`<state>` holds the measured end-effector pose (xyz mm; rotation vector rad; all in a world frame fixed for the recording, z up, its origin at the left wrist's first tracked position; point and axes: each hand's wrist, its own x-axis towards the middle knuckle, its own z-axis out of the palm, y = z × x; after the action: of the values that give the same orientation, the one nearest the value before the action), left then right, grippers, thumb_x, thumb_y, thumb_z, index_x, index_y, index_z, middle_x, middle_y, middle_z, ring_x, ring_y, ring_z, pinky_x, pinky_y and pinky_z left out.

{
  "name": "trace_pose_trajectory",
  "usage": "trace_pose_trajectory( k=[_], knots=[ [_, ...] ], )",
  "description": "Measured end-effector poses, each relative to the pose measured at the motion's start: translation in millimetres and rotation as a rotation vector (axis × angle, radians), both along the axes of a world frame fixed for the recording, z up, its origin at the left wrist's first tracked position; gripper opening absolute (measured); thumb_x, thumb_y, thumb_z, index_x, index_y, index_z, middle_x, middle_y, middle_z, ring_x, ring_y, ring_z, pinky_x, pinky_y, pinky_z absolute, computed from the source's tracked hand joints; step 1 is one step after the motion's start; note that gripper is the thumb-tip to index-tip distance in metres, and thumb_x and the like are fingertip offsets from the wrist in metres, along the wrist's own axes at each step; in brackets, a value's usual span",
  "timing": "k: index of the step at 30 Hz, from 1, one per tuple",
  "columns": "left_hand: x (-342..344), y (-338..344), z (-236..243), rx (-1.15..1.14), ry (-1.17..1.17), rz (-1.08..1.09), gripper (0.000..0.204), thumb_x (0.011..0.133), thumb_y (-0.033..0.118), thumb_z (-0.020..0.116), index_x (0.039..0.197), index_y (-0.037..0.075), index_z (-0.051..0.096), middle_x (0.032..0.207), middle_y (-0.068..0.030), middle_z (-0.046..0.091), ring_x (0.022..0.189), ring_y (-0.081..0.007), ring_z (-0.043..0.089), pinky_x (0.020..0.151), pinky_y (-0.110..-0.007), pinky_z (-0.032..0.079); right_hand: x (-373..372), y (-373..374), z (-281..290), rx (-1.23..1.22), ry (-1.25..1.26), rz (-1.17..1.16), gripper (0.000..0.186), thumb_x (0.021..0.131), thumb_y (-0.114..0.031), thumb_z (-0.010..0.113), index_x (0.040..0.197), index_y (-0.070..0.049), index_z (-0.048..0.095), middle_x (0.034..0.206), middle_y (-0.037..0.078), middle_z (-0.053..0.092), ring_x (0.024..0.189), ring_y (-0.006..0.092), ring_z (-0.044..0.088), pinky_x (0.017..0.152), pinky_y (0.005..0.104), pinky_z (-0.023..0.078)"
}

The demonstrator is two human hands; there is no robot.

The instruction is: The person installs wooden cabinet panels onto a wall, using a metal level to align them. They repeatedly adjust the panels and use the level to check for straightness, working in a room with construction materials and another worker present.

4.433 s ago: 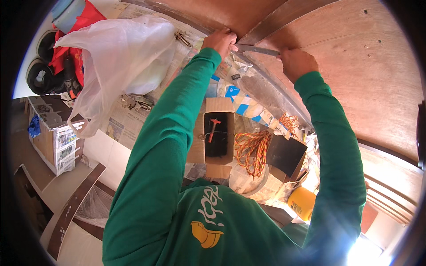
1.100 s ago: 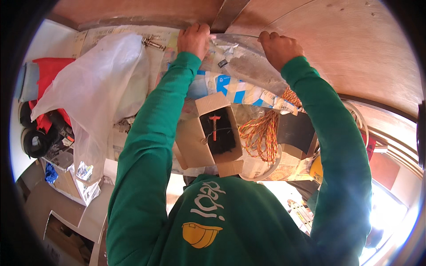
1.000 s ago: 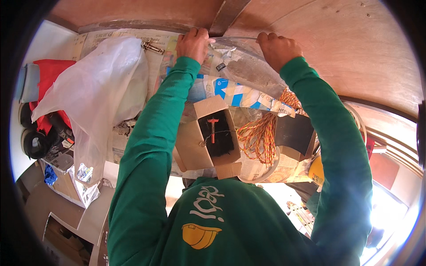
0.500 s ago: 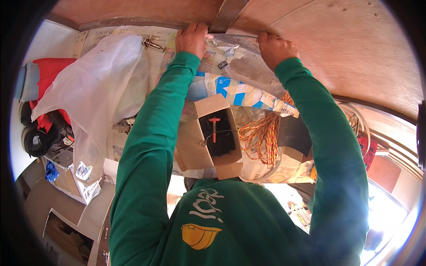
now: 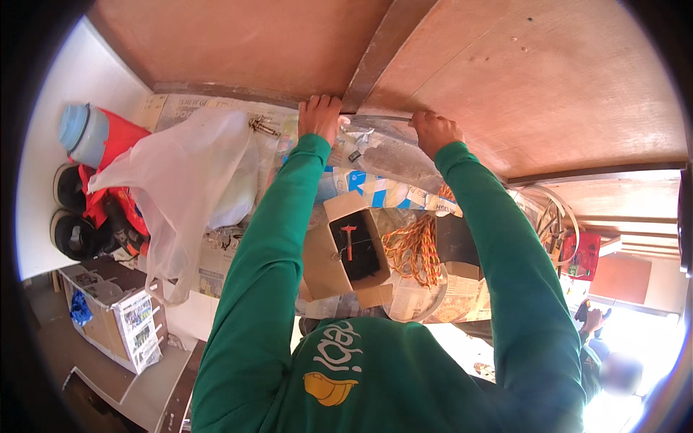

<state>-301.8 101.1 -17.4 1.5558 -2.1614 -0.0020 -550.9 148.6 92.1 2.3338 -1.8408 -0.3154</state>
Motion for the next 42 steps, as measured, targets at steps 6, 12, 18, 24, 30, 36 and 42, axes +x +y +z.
trace_pose_trajectory(
  k=[6,12,18,24,30,36,42],
  knots=[
    [-11.6,-0.3,-4.6,-0.059,0.068,0.083,0.037,0.078,0.038,0.073,0.103,0.014,0.060,0.107,-0.0051,0.060,0.108,-0.0278,0.054,0.089,-0.049,0.038,-5.7,7.8,-7.9,-0.039,0.005,-0.025,0.023,0.098,-0.029,0.051,0.102,-0.009,0.060,0.093,0.016,0.070,0.084,0.0340,0.071,0.072,0.0482,0.057],
    [-8.5,-0.2,-11.2,-0.099,0.068,0.058,0.033,0.076,0.032,0.074,0.104,0.017,0.063,0.109,-0.0018,0.060,0.107,-0.0279,0.053,0.088,-0.051,0.039,-7.3,8.1,-20.8,-0.108,-0.010,-0.028,0.020,0.096,-0.026,0.053,0.099,-0.008,0.061,0.094,0.016,0.070,0.082,0.0331,0.072,0.068,0.0468,0.059],
    [-7.3,1.5,0.4,0.057,-0.036,0.085,0.025,0.078,0.026,0.073,0.099,0.015,0.066,0.114,-0.0008,0.060,0.112,-0.0280,0.052,0.090,-0.052,0.040,-12.7,9.4,-48.5,-0.064,-0.075,-0.081,0.020,0.096,-0.027,0.052,0.102,-0.010,0.060,0.095,0.016,0.071,0.083,0.0335,0.072,0.068,0.0484,0.058],
    [-6.2,-4.1,0.9,0.085,-0.042,0.094,0.026,0.073,0.029,0.077,0.092,0.014,0.066,0.113,-0.0018,0.060,0.113,-0.0280,0.052,0.090,-0.052,0.041,-26.2,2.6,-48.6,-0.019,-0.150,-0.004,0.022,0.097,-0.030,0.052,0.105,-0.012,0.061,0.102,0.016,0.070,0.096,0.0332,0.069,0.078,0.0485,0.057],
    [-25.3,-1.9,7.6,0.084,0.124,0.226,0.056,0.058,0.051,0.082,0.097,0.013,0.067,0.112,-0.0035,0.059,0.110,-0.0317,0.052,0.093,-0.051,0.039,-28.1,12.8,-17.2,-0.108,-0.151,-0.046,0.020,0.096,-0.025,0.055,0.101,-0.008,0.063,0.105,0.016,0.068,0.104,0.0314,0.066,0.082,0.0472,0.056],
    [-36.0,6.2,11.7,0.138,0.128,0.286,0.057,0.060,0.050,0.083,0.099,0.013,0.067,0.113,-0.0039,0.059,0.111,-0.0304,0.051,0.096,-0.052,0.038,-32.7,14.3,-30.2,-0.078,-0.126,-0.099,0.021,0.095,-0.026,0.056,0.098,-0.007,0.064,0.096,0.015,0.070,0.089,0.0327,0.070,0.077,0.0469,0.057],
    [-28.5,9.5,10.2,0.135,0.122,0.263,0.045,0.062,0.043,0.085,0.086,0.012,0.065,0.105,-0.0023,0.061,0.105,-0.0275,0.054,0.090,-0.051,0.039,-24.8,23.8,-51.7,-0.091,-0.119,-0.157,0.024,0.095,-0.029,0.057,0.098,-0.006,0.064,0.094,0.016,0.071,0.086,0.0334,0.072,0.073,0.0483,0.058]
  ],
)
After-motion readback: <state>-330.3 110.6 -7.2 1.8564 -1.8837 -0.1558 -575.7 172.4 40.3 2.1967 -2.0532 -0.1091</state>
